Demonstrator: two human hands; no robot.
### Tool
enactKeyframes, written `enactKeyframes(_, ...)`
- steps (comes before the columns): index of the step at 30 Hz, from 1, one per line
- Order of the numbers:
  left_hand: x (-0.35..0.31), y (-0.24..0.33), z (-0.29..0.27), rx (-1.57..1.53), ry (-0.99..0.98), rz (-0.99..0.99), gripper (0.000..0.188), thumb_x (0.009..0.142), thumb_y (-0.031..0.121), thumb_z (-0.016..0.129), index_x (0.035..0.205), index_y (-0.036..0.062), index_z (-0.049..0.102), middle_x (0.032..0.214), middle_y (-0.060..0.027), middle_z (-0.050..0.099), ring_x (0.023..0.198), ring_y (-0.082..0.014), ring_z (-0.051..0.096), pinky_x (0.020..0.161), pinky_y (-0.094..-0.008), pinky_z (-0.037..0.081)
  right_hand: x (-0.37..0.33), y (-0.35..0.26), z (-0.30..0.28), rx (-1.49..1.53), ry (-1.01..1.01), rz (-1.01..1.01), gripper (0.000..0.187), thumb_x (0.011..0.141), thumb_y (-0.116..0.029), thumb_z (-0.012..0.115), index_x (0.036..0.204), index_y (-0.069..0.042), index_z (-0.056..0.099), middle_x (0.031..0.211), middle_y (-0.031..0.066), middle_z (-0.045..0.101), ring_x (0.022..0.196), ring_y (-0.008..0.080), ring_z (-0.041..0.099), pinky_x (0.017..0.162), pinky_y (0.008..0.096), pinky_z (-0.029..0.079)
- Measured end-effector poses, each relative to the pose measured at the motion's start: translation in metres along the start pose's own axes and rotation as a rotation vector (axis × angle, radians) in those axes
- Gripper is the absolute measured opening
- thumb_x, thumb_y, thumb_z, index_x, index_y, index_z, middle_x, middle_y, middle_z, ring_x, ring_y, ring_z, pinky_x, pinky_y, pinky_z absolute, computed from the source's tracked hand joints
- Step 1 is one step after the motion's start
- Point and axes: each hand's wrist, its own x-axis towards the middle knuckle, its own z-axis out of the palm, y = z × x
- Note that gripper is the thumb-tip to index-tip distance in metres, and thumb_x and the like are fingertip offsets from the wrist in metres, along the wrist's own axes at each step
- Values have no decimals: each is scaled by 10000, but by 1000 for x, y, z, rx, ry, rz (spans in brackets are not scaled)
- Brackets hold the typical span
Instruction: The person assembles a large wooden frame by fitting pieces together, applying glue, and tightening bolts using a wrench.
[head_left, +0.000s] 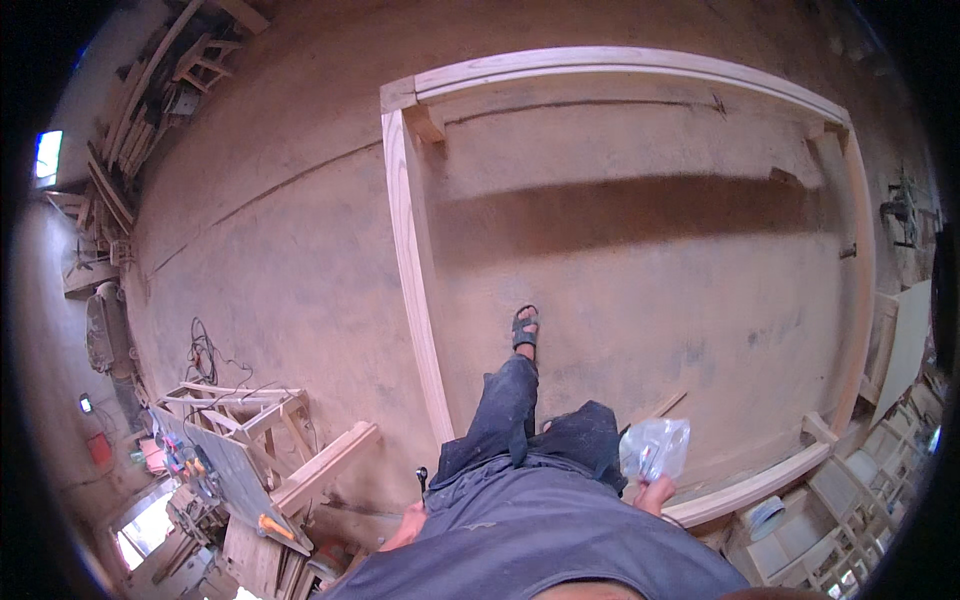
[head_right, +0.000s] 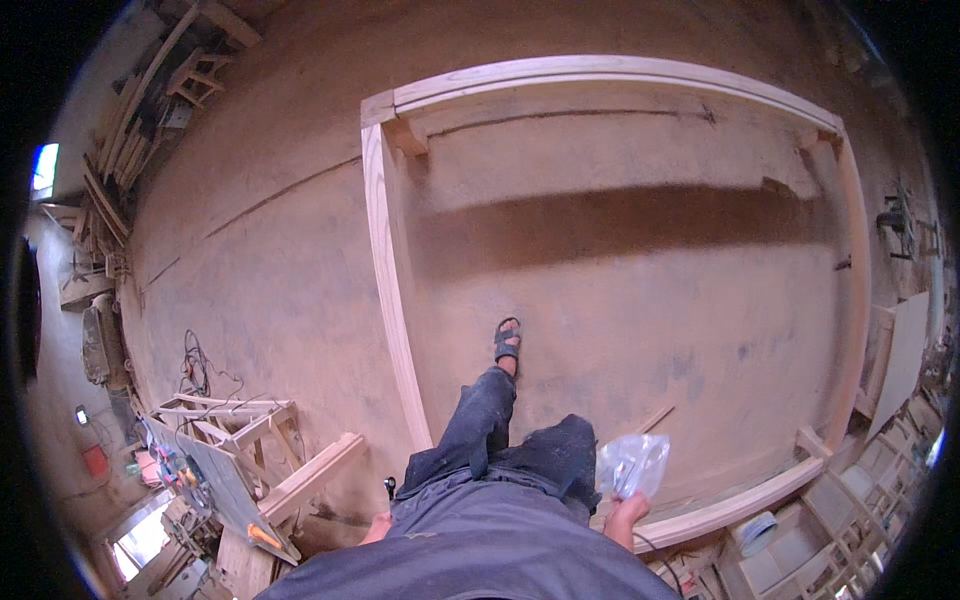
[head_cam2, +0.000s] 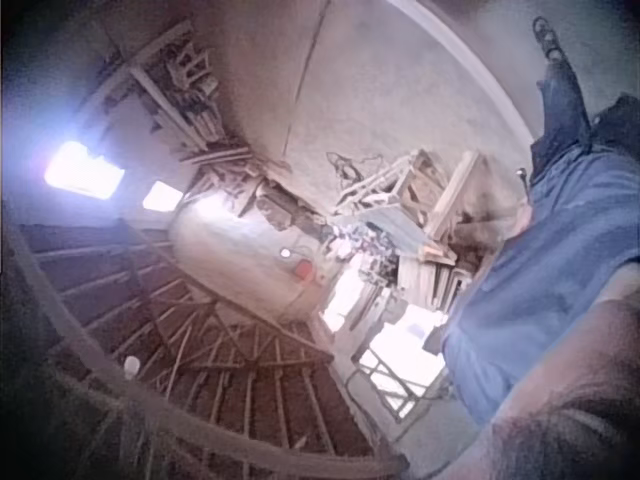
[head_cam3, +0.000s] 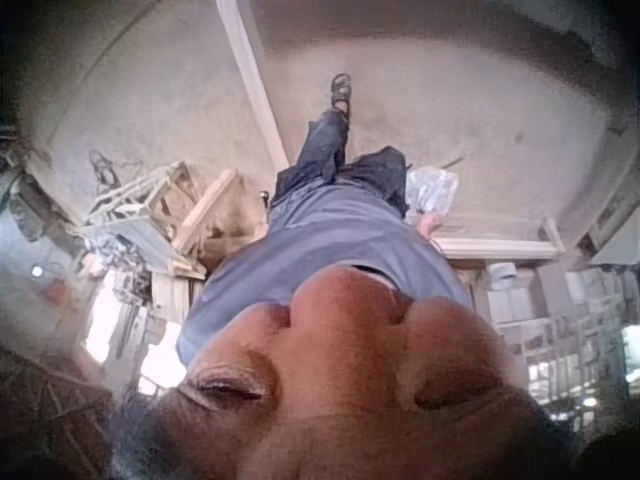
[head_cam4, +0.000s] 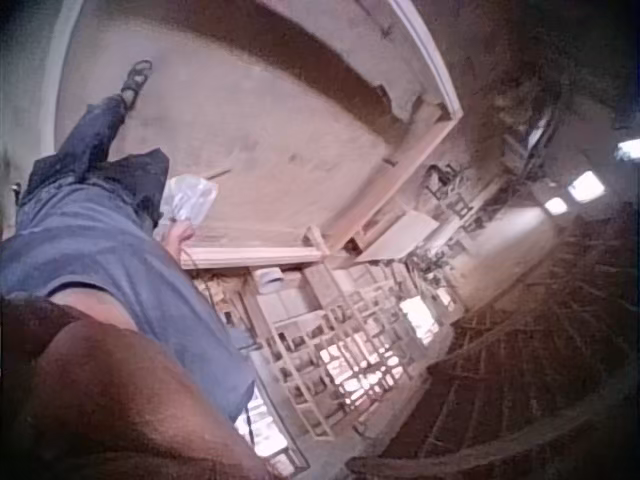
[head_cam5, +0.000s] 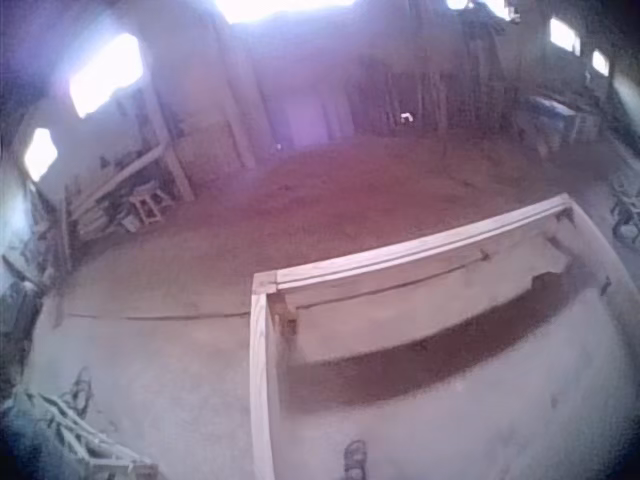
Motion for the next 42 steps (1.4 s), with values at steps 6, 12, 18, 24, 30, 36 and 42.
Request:
enactKeyframes(6,4,71,-30,-83,60,-21,250,972,227,522,930,29,668,761,-54,626,740,-139,553,652,-376,459,-73,-128,208,-195,-241,-290,215,926,-110,547,1086,30,579,1036,135,619,806,243,627,534,373,510)
enactKeyframes(12,-14,123,-15,-175,143,-123,289,983,250,517,890,12,652,727,-77,614,707,-146,546,630,-384,452,-65,-195,399,-200,-499,-509,244,956,-95,504,1167,10,568,1024,107,630,814,237,630,598,365,523)
enactKeyframes(18,-21,213,27,-242,265,-225,336,994,273,511,851,-4,636,693,-100,601,673,-152,539,607,-393,445,-83,-227,621,-456,-738,-667,219,937,-95,512,1094,26,606,936,93,640,789,185,617,586,331,512)
enactKeyframes(24,124,396,-50,-134,209,-55,416,1010,340,498,800,-4,598,620,-52,554,536,-165,522,527,-372,432,-128,-216,792,-899,-811,-867,233,875,-170,587,995,17,656,923,196,688,861,296,664,782,417,508)
enactKeyframes(30,386,570,-80,-540,178,297,353,1006,177,467,1264,-33,584,711,-17,531,604,-102,503,551,-285,420,-168,-172,910,-1237,-961,-1072,259,867,-252,602,931,-3,625,928,237,661,890,381,642,794,449,487)
enactKeyframes(36,588,670,-1,-899,54,217,388,1006,139,479,1374,17,493,666,-15,546,475,-76,423,416,-233,331,-141,-95,1049,-1353,-1168,-1127,250,865,-246,606,877,4,627,750,117,648,721,208,610,690,381,479)
enactKeyframes(42,750,707,66,-1040,165,155,318,987,125,522,1278,10,582,691,-4,561,531,-74,460,462,-240,356,-80,-60,1152,-1538,-1332,-1404,300,853,-274,566,819,16,638,859,257,667,842,422,649,768,489,508)
